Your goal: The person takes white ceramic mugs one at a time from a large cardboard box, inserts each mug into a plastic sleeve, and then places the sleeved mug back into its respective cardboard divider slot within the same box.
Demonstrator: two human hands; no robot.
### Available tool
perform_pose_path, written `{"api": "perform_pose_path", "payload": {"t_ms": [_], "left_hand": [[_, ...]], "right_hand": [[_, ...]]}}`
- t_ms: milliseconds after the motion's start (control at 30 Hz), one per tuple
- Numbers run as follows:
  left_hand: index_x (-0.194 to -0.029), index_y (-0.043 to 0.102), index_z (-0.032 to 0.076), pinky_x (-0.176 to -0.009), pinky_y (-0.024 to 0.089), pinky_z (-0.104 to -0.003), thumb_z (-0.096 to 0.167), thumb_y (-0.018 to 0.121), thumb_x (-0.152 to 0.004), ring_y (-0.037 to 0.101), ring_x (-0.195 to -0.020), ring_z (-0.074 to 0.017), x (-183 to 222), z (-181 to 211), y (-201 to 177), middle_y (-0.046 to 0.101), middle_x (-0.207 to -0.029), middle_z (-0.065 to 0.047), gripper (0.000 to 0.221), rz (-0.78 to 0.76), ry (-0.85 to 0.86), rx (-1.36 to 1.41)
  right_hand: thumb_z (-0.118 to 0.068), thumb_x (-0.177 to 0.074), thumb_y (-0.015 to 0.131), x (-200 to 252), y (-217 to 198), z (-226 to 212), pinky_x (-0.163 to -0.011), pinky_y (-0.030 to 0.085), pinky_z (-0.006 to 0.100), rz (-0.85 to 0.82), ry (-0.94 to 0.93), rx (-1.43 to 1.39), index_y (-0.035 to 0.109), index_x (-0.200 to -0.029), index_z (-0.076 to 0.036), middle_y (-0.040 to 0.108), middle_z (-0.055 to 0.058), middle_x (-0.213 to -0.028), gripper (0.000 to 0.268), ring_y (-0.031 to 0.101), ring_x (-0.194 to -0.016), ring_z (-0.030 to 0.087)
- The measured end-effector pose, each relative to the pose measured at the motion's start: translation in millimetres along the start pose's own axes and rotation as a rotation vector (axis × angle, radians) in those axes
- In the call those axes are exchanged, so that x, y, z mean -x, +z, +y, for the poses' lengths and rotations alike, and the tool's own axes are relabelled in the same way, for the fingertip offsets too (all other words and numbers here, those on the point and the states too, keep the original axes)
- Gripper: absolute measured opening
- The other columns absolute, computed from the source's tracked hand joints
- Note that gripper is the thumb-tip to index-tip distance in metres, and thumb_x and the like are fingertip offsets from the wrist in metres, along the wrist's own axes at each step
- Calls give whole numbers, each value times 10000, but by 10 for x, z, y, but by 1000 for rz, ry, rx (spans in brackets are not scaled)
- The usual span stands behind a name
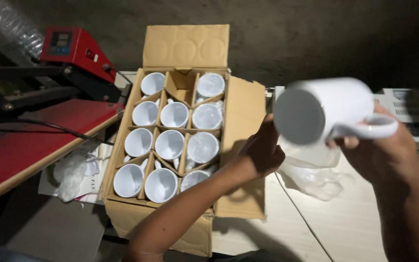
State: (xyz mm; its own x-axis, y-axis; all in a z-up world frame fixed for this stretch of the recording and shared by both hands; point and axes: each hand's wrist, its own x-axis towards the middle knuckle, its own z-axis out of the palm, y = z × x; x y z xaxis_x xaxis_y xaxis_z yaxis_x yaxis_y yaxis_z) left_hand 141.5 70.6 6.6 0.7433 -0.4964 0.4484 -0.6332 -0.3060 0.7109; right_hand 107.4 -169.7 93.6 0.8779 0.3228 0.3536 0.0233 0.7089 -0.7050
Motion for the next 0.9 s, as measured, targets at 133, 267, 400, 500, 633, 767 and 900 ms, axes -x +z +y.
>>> {"api": "perform_pose_path", "payload": {"t_ms": [133,267,400,500,633,767,900], "left_hand": [[-1405,468,78,-1058,526,-463,-7,624,-862,596,-1257,-447,-60,300,165,445,-1496,-221,571,-9,-3,-9],[-1518,374,27,-908,553,-459,-34,545,-801,661,-1084,-397,-128,668,312,427,-1519,-181,739,-18,-150,105],[-1502,383,-34,-905,548,-489,-77,565,-832,640,-1114,-425,-125,968,595,377,-1577,-171,696,-20,-109,-110],[-1527,416,-19,-891,602,-426,-84,567,-857,658,-1190,-390,-37,1042,970,391,-1626,-113,689,80,132,-304],[-1565,405,-51,-739,585,-394,-98,564,-841,628,-955,-306,-28,1130,1304,337,-1664,-149,743,-30,226,-443],[-1559,405,-21,-675,556,-361,-62,587,-885,583,-864,-247,-55,1187,1497,323,-1680,-144,700,-90,306,-578],[-1589,393,8,-616,539,-339,-83,561,-882,588,-850,-237,-106,1309,1680,303,-1690,-136,732,-188,350,-489]], "right_hand": [[-232,-938,657,516,-51,-117,-793,601,391,170,77,399,499,-1406,70,719,158,-1154,580,719,-975,238],[-122,-941,700,1063,-608,21,-904,564,374,326,93,698,485,-1398,98,673,190,-1105,550,677,-1000,251],[-133,-914,669,1315,-915,229,-795,641,369,374,170,917,495,-1296,35,723,162,-1026,452,750,-929,231],[-93,-998,612,1446,-1033,388,-905,564,349,398,77,716,505,-1353,38,702,156,-1157,393,686,-1043,202],[-68,-988,570,1573,-1153,425,-960,594,357,473,76,527,505,-1386,39,681,133,-1217,418,695,-1075,195],[11,-943,544,1679,-1406,431,-936,549,312,537,3,445,457,-1404,14,634,87,-1262,469,639,-1118,161],[-40,-1011,568,1902,-1978,585,-805,539,342,513,24,825,560,-1327,53,670,135,-1151,329,643,-1004,198]]}}
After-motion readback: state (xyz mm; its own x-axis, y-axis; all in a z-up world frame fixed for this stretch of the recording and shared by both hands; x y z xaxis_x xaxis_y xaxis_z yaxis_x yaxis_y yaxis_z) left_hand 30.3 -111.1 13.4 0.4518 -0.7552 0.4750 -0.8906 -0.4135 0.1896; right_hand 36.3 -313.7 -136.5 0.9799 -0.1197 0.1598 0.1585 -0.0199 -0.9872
